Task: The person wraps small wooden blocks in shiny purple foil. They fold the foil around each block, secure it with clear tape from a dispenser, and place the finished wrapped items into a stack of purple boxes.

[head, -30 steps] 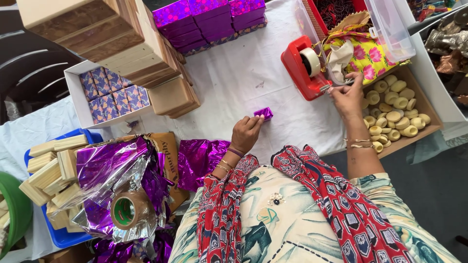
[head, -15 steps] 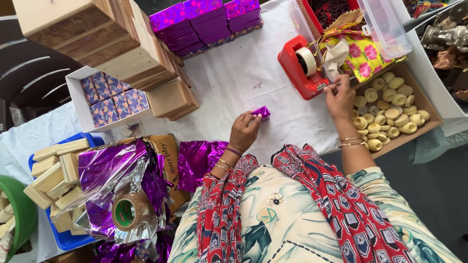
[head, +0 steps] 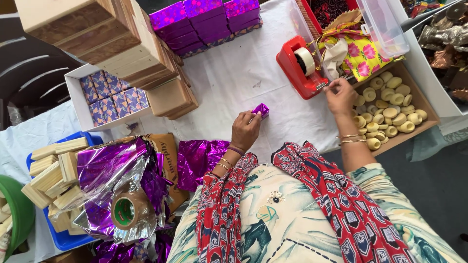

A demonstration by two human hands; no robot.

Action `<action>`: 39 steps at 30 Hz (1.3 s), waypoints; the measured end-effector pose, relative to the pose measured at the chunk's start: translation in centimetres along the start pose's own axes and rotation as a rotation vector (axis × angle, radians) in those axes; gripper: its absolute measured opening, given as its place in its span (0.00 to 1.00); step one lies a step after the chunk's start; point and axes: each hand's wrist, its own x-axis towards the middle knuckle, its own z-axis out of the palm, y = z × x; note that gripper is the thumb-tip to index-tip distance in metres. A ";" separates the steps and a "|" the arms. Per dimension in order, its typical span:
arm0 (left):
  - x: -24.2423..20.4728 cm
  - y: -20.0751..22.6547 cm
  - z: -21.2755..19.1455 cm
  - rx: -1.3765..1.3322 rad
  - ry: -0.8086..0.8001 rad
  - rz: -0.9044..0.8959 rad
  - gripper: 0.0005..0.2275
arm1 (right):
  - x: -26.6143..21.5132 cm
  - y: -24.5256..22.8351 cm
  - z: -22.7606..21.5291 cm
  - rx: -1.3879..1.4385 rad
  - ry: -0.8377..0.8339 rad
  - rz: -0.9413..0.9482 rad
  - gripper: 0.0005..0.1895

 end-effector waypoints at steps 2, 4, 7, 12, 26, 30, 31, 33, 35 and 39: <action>0.2 0.0 0.1 0.000 0.005 0.006 0.09 | -1.0 -0.8 0.1 -0.210 0.055 -0.107 0.11; 0.3 0.0 -0.1 -0.001 0.008 0.011 0.09 | -1.8 -1.0 0.3 -0.422 0.109 -0.212 0.09; 0.0 0.4 -0.5 0.007 -0.047 -0.010 0.10 | -3.1 -0.7 0.5 0.008 0.038 -0.066 0.11; -0.1 0.2 0.1 0.004 -0.016 0.003 0.10 | -7.2 -2.9 1.6 0.636 -0.123 0.258 0.07; -0.4 0.2 0.4 0.023 -0.011 0.010 0.10 | -11.0 -11.9 8.8 0.869 -0.339 0.248 0.31; -0.3 0.4 0.4 0.032 -0.021 0.011 0.10 | -11.3 -11.9 10.2 0.802 -0.242 0.260 0.34; -0.4 0.3 0.4 0.032 -0.020 0.009 0.10 | -11.4 -11.6 10.5 0.801 -0.244 0.260 0.34; -0.5 0.3 0.5 0.033 -0.035 0.002 0.10 | -11.5 -11.0 11.2 0.728 -0.202 0.220 0.31; -0.5 0.2 0.4 0.029 -0.030 0.003 0.10 | -11.7 -10.2 11.6 0.703 -0.189 0.192 0.29; -0.4 0.3 0.4 0.034 -0.018 0.005 0.11 | -11.8 -8.8 11.7 0.626 -0.146 0.162 0.26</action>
